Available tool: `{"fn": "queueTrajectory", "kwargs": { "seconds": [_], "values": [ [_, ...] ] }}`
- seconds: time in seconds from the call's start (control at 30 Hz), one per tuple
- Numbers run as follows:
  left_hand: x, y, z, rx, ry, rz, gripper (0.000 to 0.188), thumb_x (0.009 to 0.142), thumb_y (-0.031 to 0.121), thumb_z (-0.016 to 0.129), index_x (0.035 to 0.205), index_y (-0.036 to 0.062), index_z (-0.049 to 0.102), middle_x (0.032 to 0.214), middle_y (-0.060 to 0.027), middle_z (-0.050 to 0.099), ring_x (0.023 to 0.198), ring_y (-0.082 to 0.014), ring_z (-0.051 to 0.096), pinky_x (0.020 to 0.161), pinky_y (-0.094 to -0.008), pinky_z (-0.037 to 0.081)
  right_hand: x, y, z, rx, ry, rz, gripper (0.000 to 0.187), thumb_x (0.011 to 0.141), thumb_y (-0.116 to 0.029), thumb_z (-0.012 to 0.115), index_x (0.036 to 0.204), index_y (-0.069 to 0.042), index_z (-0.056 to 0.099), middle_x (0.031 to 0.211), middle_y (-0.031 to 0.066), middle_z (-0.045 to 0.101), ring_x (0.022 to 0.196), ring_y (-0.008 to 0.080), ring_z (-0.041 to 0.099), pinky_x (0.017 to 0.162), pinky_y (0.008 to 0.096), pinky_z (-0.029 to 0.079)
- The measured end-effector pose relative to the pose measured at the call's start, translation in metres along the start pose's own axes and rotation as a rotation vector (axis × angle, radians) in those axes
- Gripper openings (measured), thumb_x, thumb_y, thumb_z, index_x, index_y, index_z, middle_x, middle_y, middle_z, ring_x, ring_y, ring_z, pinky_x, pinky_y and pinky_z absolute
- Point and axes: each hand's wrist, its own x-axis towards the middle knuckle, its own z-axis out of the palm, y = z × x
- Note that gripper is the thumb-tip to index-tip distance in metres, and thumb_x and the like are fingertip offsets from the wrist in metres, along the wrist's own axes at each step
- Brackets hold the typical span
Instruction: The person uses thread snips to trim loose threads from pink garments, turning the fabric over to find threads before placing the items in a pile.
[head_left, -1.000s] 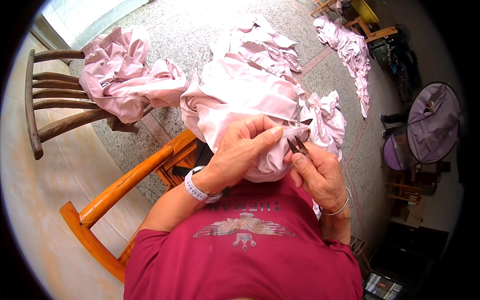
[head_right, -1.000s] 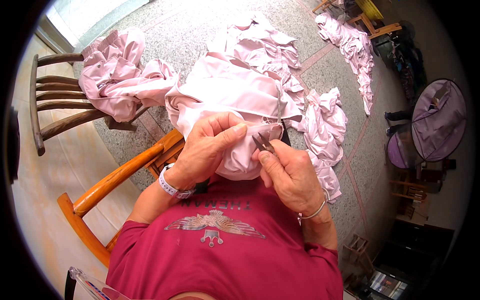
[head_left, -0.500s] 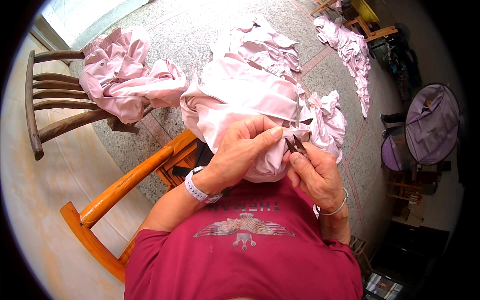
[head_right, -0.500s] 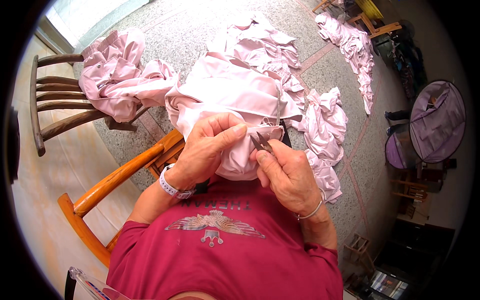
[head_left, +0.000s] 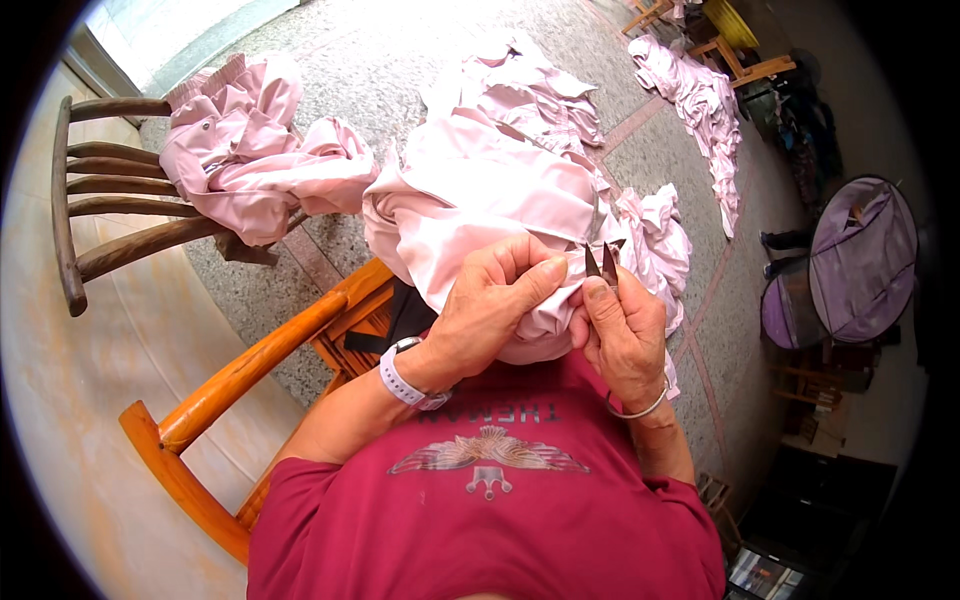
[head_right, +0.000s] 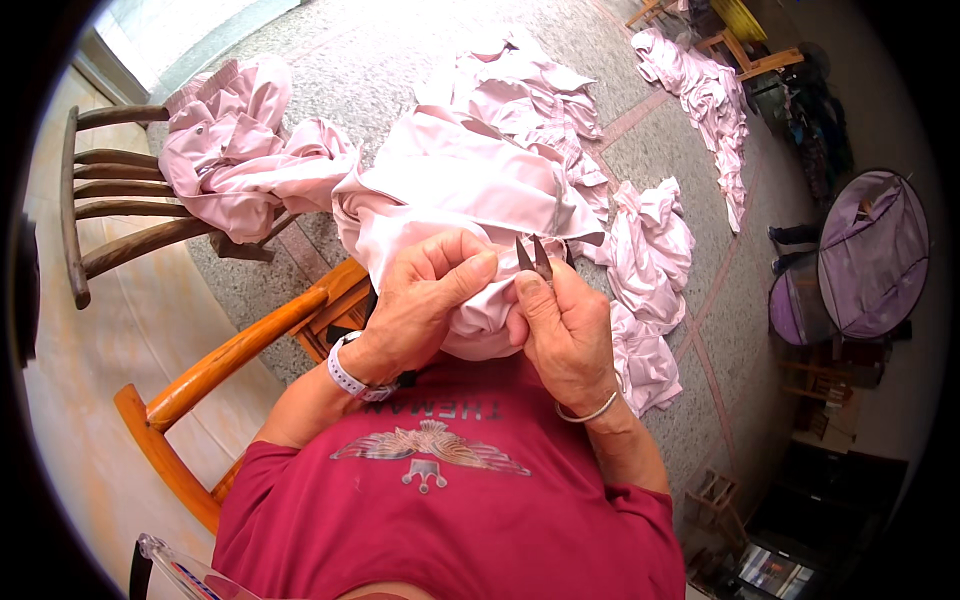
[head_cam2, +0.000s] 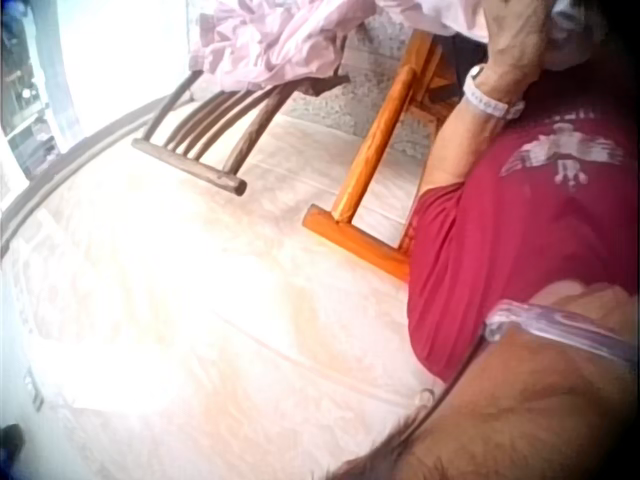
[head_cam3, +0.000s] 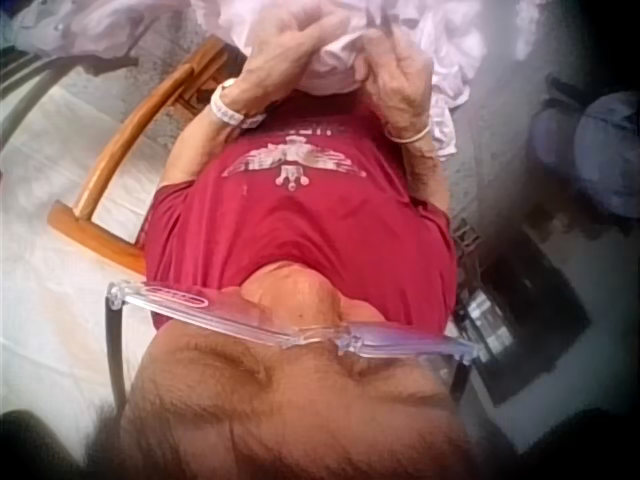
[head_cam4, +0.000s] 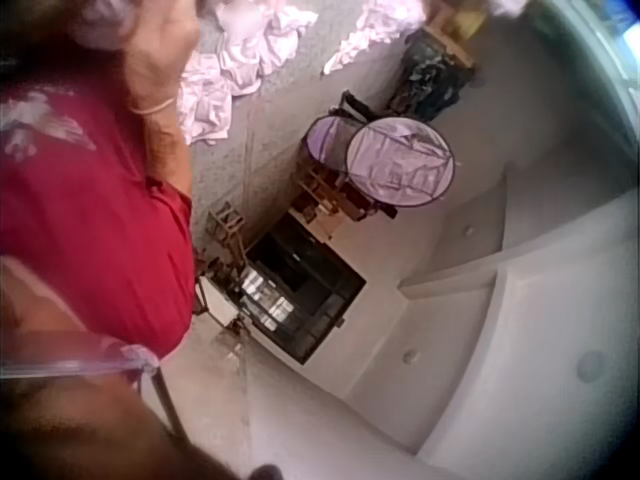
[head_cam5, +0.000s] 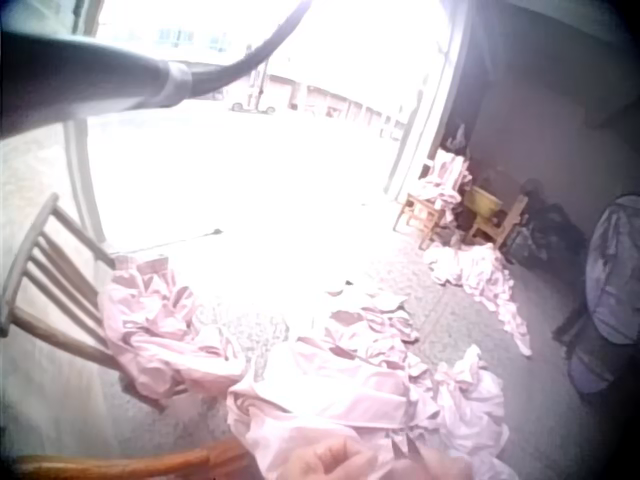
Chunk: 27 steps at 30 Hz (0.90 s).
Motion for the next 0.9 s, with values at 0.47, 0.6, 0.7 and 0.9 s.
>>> {"fn": "queueTrajectory", "kwargs": {
  "seconds": [0.47,0.6,0.7,0.9],
  "values": [
    [0.003,0.024,-0.006,0.181,-0.056,-0.046,0.016,0.098,0.017,0.062,0.098,0.0011,0.063,0.093,0.0013,0.061,0.083,-0.0042,0.053,0.074,-0.0204,0.045,-0.002,-0.009,-0.006,-0.210,0.045,-0.081,0.008,0.088,-0.005,0.070,0.088,0.000,0.063,0.066,-0.0040,0.058,0.060,0.0015,0.050,0.052,0.0200,0.040],
    [0.002,0.022,-0.006,0.156,-0.105,0.019,0.016,0.097,0.017,0.063,0.098,0.0011,0.064,0.095,0.0006,0.061,0.084,-0.0047,0.054,0.074,-0.0198,0.045,0.002,-0.009,0.003,-0.317,0.032,-0.125,0.010,0.086,-0.006,0.071,0.086,0.000,0.063,0.064,-0.0028,0.057,0.058,0.0015,0.049,0.051,0.0220,0.040],
    [0.004,0.022,-0.006,0.194,-0.097,0.019,0.016,0.097,0.016,0.063,0.098,0.0007,0.065,0.097,-0.0003,0.062,0.084,-0.0052,0.055,0.075,-0.0202,0.046,0.002,-0.007,-0.002,-0.362,0.083,-0.168,0.009,0.086,-0.005,0.070,0.086,-0.001,0.062,0.061,-0.0022,0.055,0.056,0.0018,0.046,0.049,0.0232,0.037],
    [0.005,0.017,-0.012,0.125,-0.106,-0.081,0.014,0.096,0.013,0.063,0.097,-0.0009,0.065,0.099,-0.0025,0.065,0.087,-0.0068,0.058,0.076,-0.0226,0.048,-0.001,-0.006,-0.011,-0.383,0.054,-0.120,0.010,0.094,-0.010,0.063,0.091,0.000,0.061,0.061,-0.0010,0.055,0.056,0.0037,0.045,0.050,0.0244,0.036]
  ]
}}
